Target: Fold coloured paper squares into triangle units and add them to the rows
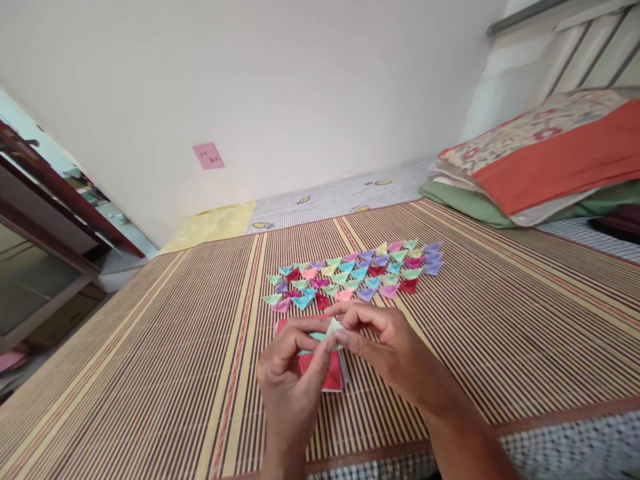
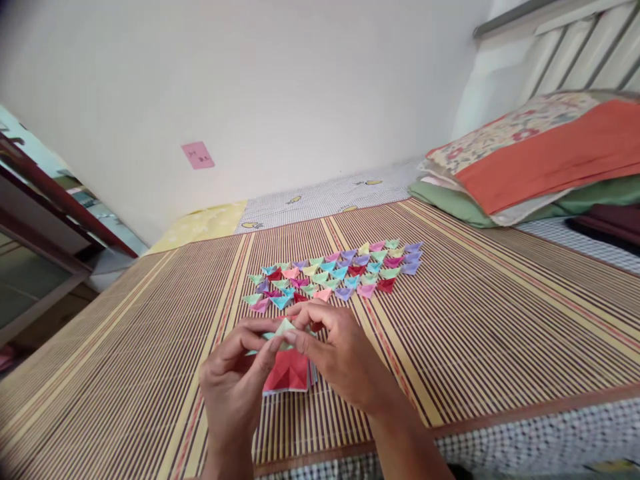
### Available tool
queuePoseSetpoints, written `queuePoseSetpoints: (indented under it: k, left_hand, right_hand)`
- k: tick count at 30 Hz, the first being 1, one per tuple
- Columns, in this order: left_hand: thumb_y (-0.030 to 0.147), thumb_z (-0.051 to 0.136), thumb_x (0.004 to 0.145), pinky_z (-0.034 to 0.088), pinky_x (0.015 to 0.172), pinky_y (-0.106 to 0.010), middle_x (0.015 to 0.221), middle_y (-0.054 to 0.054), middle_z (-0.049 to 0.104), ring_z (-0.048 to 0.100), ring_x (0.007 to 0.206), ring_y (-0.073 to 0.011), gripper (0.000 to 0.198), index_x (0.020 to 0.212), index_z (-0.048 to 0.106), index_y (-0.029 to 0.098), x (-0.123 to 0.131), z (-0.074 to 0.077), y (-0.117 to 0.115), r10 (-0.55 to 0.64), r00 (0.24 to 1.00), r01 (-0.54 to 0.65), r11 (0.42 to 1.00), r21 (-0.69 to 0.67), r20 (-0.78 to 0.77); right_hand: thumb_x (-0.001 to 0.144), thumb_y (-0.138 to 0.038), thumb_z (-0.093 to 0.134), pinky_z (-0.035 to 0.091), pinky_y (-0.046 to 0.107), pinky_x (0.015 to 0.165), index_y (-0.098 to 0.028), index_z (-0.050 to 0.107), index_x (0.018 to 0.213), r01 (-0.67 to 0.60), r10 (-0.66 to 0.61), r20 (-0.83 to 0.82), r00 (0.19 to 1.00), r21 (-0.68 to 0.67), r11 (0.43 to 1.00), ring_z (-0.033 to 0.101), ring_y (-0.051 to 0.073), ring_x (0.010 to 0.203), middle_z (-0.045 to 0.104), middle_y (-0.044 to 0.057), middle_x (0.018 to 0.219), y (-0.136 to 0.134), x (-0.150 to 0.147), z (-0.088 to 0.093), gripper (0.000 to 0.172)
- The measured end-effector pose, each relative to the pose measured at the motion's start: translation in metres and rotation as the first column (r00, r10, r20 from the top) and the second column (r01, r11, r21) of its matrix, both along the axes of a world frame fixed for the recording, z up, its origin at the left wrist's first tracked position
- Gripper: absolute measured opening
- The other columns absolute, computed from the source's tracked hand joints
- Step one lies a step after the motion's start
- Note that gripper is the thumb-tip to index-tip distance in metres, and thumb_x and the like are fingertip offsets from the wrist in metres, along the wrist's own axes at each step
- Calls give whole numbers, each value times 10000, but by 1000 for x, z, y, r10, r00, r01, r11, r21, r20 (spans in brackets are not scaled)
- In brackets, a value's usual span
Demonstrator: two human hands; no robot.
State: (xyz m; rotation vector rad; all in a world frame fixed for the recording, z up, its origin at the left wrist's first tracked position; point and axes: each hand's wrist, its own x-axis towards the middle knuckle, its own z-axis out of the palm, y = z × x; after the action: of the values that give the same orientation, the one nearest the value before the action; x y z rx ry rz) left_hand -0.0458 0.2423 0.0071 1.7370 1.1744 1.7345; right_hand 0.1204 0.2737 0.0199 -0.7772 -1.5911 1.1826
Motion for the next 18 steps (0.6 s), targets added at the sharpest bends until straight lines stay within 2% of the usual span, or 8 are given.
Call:
queuePoseSetpoints:
  k: [3, 6, 9, 11, 14, 15, 18]
  left_hand:
    - [94, 720, 924, 606, 783, -299, 921, 1, 781, 758, 913, -175, 261, 714, 633, 225, 1, 2, -1, 30, 998, -28, 998, 49, -56]
    - [89, 724, 923, 591, 789, -277, 928, 16, 773, 750, 910, -153, 276, 711, 608, 221, 2, 3, -2, 60, 993, -51, 995, 83, -102]
    - [94, 740, 914, 582, 799, -270, 950, 14, 772, 744, 918, -150, 266, 716, 616, 220, 3, 3, -4, 83, 989, -70, 992, 107, -125]
    - [117, 757, 908, 583, 863, -292, 1043, -9, 772, 735, 1021, -175, 218, 743, 664, 226, 5, 2, -5, 106, 990, -96, 989, 109, -89]
    - [235, 783, 909, 556, 1007, -353, 1272, -58, 720, 646, 1270, -245, 25, 899, 761, 243, 6, 2, -5, 130, 987, -133, 991, 25, 97]
    - [295, 773, 923, 552, 1022, -362, 1289, -68, 714, 633, 1294, -256, 57, 952, 772, 246, 5, 2, -4, 126, 973, -120, 992, -44, 194]
    - [431, 771, 915, 598, 923, -353, 1150, -79, 768, 718, 1140, -256, 219, 1016, 773, 237, 1, 5, 0, 94, 872, 62, 952, -299, 481]
  right_hand:
    - [963, -349, 728, 474, 320, 817, -206, 653, 746, -34, 33, -46, 998, -33, 999, 637, 193, 899, 705, 28, 898, 1, -1, -2, 271]
    - [961, -372, 731, 399, 277, 641, -198, 656, 745, -26, 25, -31, 999, -48, 999, 518, 142, 695, 595, -22, 723, 2, -2, -2, 288]
    - [970, -355, 720, 366, 271, 610, -191, 667, 749, 7, -7, -9, 1000, -19, 1000, 468, 128, 652, 558, -37, 684, 0, -2, 0, 280]
    - [980, -330, 705, 362, 271, 606, -193, 653, 745, 37, -37, -1, 999, 20, 999, 457, 125, 638, 543, -44, 675, -2, -2, 2, 277]
    - [989, -282, 684, 379, 272, 633, -199, 627, 744, 115, -118, 17, 993, 125, 986, 485, 126, 653, 549, -45, 691, -5, -2, 4, 265]
    - [991, -269, 680, 387, 272, 648, -200, 623, 749, 142, -148, 21, 989, 170, 975, 502, 128, 666, 558, -43, 703, -5, -2, 4, 258]
    - [999, -242, 669, 397, 272, 664, -203, 624, 768, 165, -183, 43, 982, 272, 948, 531, 132, 683, 574, -39, 728, -4, -3, 3, 239]
